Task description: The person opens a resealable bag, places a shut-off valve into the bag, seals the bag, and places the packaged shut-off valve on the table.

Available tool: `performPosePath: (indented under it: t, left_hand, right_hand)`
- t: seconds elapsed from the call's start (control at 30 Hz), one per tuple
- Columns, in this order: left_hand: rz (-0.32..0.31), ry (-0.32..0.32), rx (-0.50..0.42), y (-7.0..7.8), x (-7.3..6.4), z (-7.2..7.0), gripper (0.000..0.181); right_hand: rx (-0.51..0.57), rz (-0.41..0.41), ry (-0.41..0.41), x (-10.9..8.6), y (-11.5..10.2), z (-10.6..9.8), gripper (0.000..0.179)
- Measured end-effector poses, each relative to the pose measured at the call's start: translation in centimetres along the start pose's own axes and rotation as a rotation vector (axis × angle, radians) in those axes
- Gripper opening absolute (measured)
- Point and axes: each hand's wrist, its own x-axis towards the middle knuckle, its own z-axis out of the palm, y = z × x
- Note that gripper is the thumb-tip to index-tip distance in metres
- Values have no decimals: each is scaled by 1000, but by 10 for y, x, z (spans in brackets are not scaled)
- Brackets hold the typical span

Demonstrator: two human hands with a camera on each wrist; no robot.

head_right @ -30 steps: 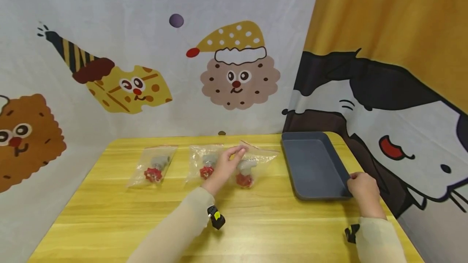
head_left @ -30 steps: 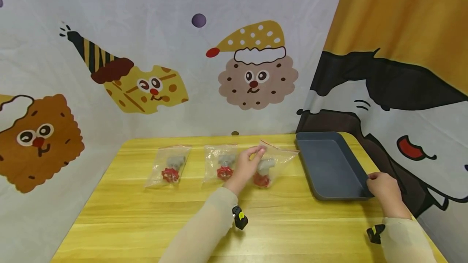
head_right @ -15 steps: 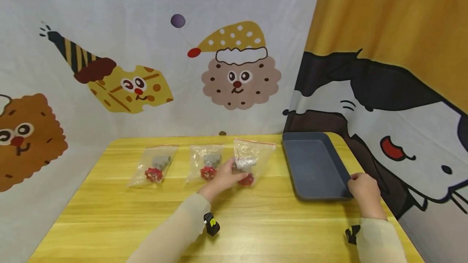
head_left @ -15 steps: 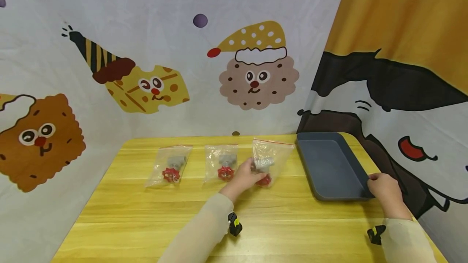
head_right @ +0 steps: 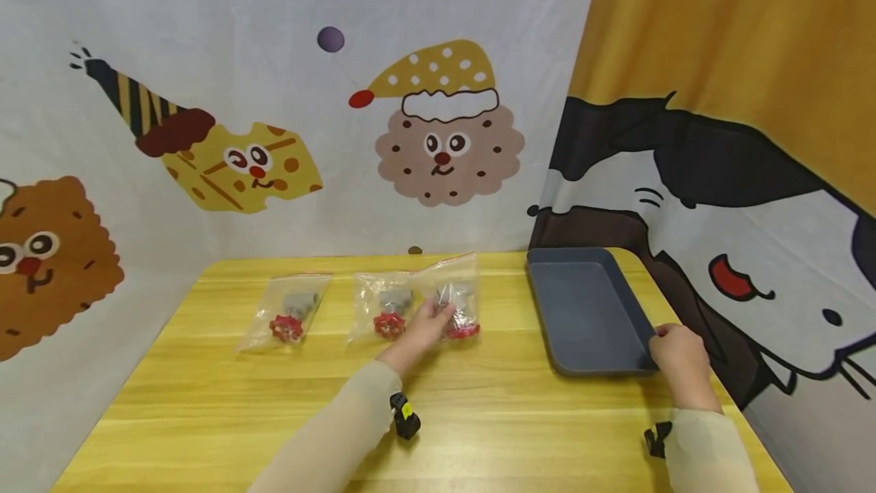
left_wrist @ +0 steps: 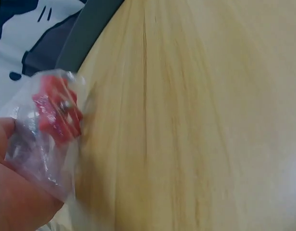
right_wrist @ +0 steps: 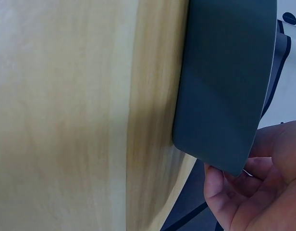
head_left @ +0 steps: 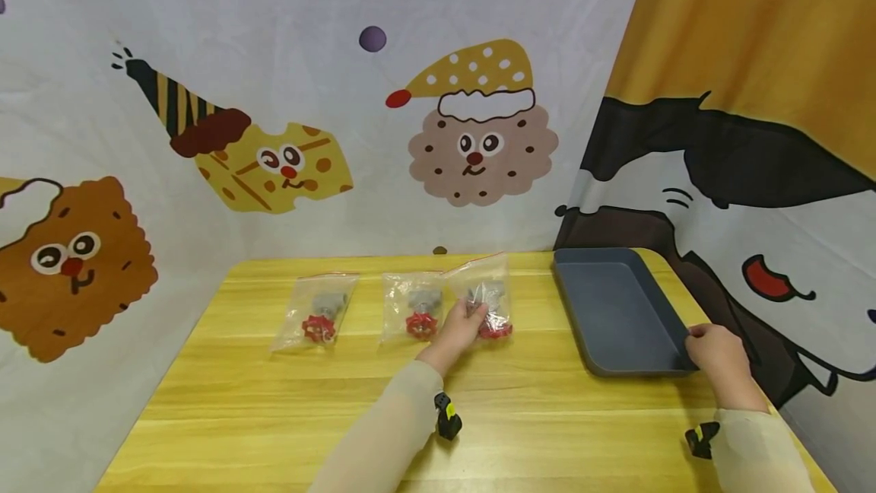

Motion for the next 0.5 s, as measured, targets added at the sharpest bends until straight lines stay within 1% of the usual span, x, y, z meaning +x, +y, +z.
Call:
performPosePath:
  t: [0.03, 0.1, 0.17, 0.27, 0.4, 0.5]
  left_hand:
    - [-16, 4, -9, 0, 1, 0, 51]
    - [-27, -1, -22, 0, 3, 1, 43]
    - [-24, -13, -44, 1, 4, 2, 39]
    - [-19, -39, -50, 2, 5, 4, 35]
    - [-37, -39, -20, 1, 7, 4, 35]
    - [-61, -37, -41, 1, 8, 4, 38]
  right_hand:
    - [-1, -1, 1, 0, 0, 0, 39]
    - [-2, 1, 3, 0, -1, 0, 39]
    - [-2, 5, 2, -1, -1, 0, 39]
    - [0, 13, 3, -1, -2, 0, 39]
    - [11, 13, -1, -1, -1, 1, 39]
    - [13, 9, 0, -1, -1, 2, 39]
